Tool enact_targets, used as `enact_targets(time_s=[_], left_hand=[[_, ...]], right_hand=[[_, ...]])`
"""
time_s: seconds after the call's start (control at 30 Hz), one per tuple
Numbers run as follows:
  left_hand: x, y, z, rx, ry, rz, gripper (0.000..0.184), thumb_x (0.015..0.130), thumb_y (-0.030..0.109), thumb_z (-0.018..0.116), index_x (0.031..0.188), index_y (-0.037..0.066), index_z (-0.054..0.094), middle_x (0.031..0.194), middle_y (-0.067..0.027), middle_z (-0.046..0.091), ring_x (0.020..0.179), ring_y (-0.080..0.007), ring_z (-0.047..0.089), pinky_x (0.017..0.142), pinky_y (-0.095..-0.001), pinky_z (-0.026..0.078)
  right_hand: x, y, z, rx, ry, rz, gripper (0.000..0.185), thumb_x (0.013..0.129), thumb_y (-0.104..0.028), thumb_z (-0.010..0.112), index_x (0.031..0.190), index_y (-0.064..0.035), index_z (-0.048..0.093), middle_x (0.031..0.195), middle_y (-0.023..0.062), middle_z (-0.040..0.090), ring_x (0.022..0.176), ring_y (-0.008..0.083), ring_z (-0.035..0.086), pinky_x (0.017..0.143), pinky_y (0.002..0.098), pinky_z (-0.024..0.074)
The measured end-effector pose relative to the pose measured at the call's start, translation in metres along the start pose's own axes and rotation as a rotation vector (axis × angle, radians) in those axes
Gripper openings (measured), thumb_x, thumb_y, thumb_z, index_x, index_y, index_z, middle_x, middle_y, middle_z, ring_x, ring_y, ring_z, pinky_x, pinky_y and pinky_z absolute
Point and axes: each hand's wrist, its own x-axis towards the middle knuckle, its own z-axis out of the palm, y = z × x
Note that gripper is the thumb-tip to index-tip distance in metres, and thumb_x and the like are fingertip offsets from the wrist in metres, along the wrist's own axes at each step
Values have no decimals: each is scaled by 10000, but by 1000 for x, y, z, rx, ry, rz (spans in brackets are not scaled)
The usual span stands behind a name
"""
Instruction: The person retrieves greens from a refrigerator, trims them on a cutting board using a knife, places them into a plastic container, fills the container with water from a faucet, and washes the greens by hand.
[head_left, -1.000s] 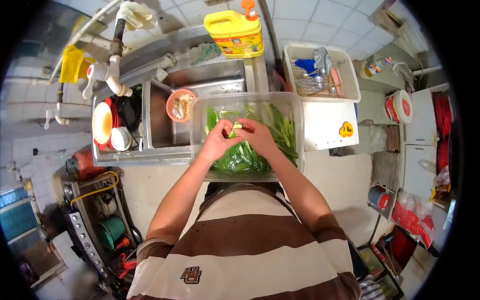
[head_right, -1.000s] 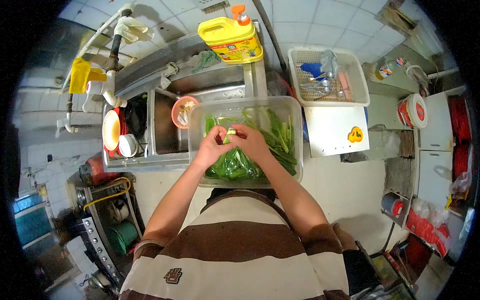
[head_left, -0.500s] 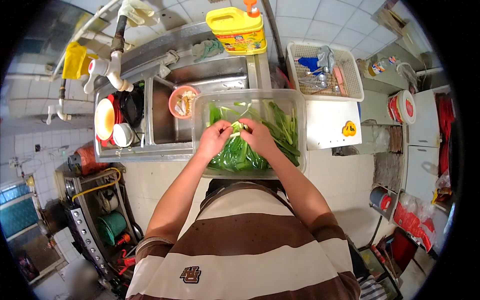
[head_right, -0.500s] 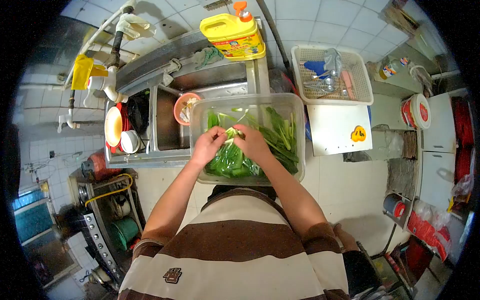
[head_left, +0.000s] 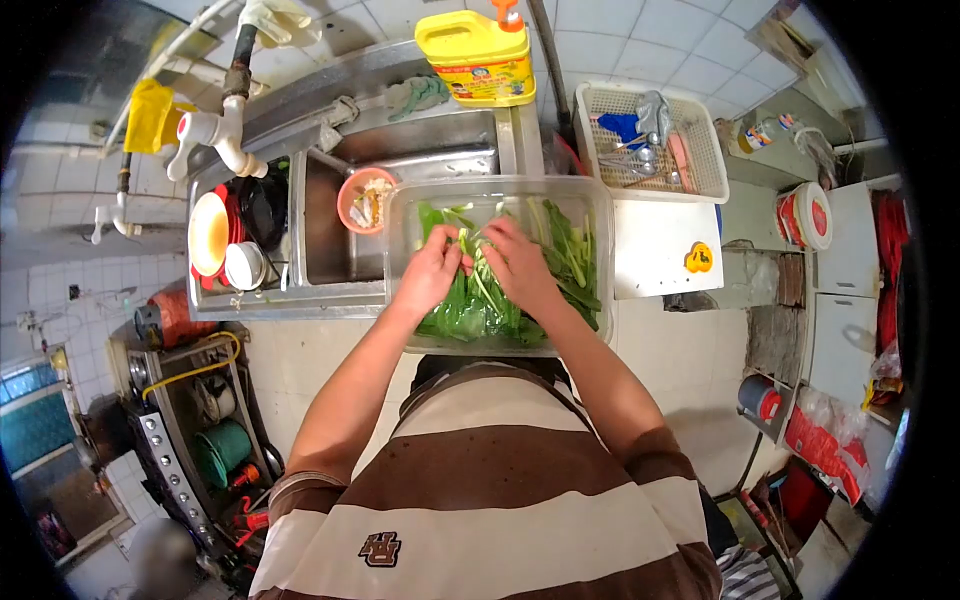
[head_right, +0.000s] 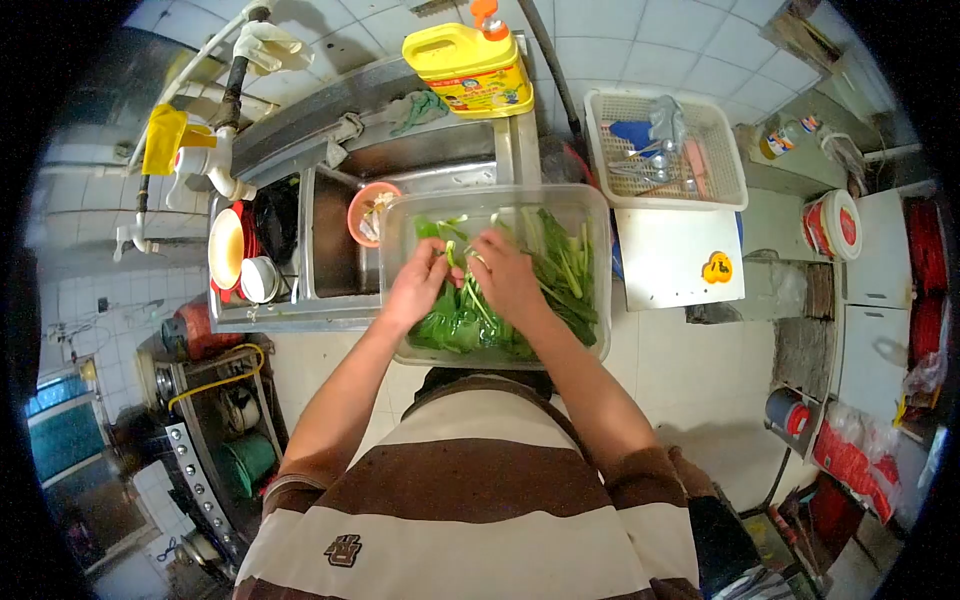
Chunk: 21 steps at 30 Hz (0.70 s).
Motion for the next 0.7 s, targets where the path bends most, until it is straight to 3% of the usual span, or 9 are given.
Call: enact_targets(time_s=[0.1,0.2,0.27,0.37,0.47,0.7], left_hand=[[-1,1,8,100,76,91,110,941,144,501,967,38,507,784,-79,632,714,-171,596,699,-308,473],[2,-2,7,135,134,186,152,884,99,550,1023,39,544,812,-74,579,724,-184,558,699,-298,468],[3,2,6,49,159,276,211,842,62,577,1051,38,566,819,-98,531,726,-219,542,679,-306,464],[7,-7,6,42,30,296,276,821,28,581,1097,38,578,841,-92,526,738,-199,539,676,-285,461],[12,-18,12,-118,16,133,239,845,3,557,1079,43,580,833,-23,516,755,-99,519,690,-251,461],[4,1,-10,124,-75,77,179,839,25,575,1016,22,602,840,-37,597,751,-87,559,683,-253,469]], right_hand=[[2,-22,-9,291,-411,362,285,883,-189,521,1099,-4,542,948,139,648,896,332,617,772,380,470],[-6,-20,-2,537,-433,415,282,865,-184,543,1075,4,538,966,153,657,884,299,638,777,361,481],[-12,-25,1,492,-368,440,295,832,-179,596,1057,4,539,973,171,659,863,274,651,768,351,491],[-11,-32,1,505,-328,473,317,822,-170,614,1075,2,531,960,174,657,855,291,650,761,360,493],[-13,-30,5,433,-274,505,321,832,-160,601,1100,-7,512,934,183,652,852,325,642,752,380,492],[-14,-21,-6,252,-345,429,279,883,-180,523,1125,-44,497,899,221,624,839,398,604,721,435,473]])
